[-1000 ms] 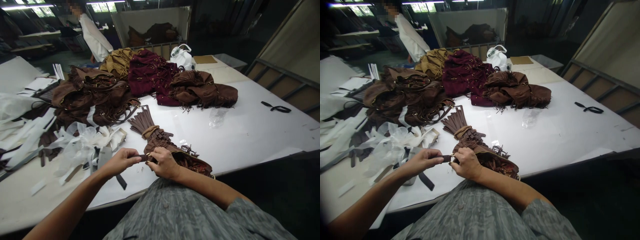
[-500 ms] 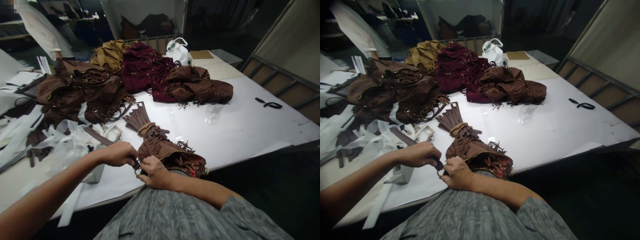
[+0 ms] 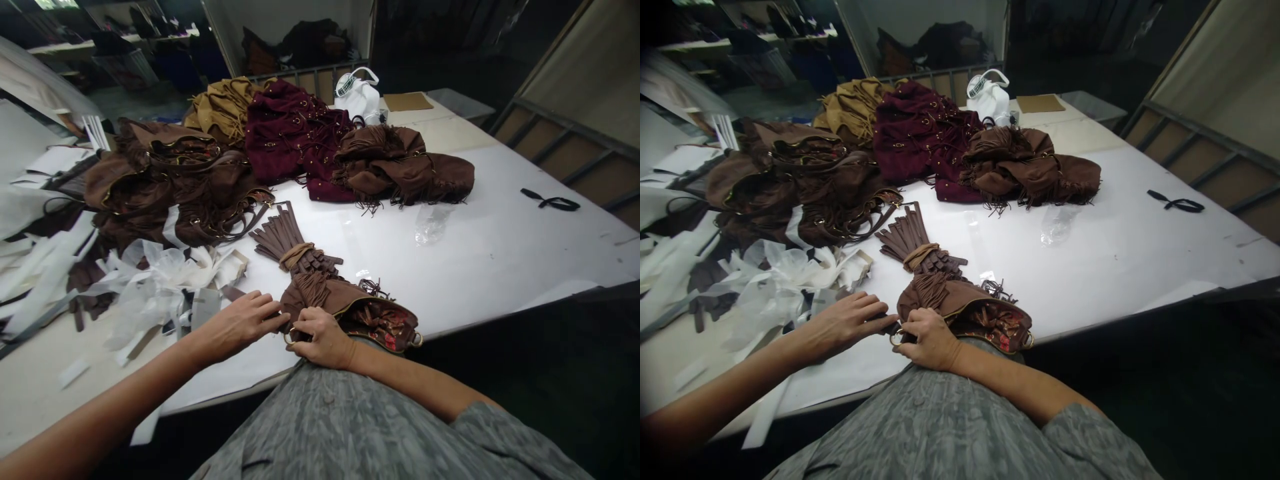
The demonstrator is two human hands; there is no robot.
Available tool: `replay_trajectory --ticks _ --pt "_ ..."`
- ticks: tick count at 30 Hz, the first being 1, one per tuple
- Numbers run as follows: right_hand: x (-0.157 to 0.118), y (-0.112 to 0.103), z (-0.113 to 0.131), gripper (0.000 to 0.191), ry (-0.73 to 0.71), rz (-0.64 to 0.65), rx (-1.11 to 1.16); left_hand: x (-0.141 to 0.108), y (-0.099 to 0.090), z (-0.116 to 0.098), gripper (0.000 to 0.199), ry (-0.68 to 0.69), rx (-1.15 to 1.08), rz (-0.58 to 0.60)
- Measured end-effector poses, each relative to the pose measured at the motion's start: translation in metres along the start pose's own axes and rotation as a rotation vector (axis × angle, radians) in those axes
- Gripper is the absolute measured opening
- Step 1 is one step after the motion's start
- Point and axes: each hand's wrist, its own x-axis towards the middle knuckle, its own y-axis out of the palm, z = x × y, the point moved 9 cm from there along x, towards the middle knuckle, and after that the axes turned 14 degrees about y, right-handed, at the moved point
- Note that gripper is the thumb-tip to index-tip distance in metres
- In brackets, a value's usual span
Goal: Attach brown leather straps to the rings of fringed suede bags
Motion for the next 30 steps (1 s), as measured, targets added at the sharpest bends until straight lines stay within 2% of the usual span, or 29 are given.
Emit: replay_trajectory --ticks 4,7,10,12,15,18,21,24,30 --pt "-0.002 0.006 0.003 0.021 -0.005 0.018 -0.086 -0.010 0.022 -0.006 0.033 0.054 0.116 0.041" --pt "-0.006 0.018 0.013 0.021 -0.057 0.076 -0.132 -0.006 0.043 0.005 0.032 0.036 0.130 0.051" --pt "-0.010 0.029 0.027 0.019 -0.151 0.137 -0.121 0.007 0.051 0.021 0.026 -0.030 0.063 -0.020" --pt "-0.009 0.023 0.027 0.018 -0.132 0.110 -0.086 0.012 0.047 0.033 0.023 -0.149 -0.055 -0.142" --pt "-0.003 -0.001 0.015 0.015 -0.019 -0.001 -0.026 0.002 0.039 0.055 0.023 -0.445 -0.337 -0.380" --pt "0.002 -0.025 0.006 0.015 0.065 -0.079 0.013 -0.013 0.042 0.064 0.030 -0.653 -0.669 -0.484" --pt "0.005 -0.033 0.006 0.015 0.065 -0.084 0.019 -0.016 0.048 0.059 0.041 -0.697 -1.029 -0.473" --pt "0.007 -0.028 0.012 0.014 0.022 -0.050 -0.005 -0.014 0.052 0.046 0.044 -0.660 -1.309 -0.406" --pt "0.003 -0.017 0.016 0.015 -0.046 0.059 -0.034 -0.015 0.057 0.027 0.047 -0.560 -1.493 -0.198"
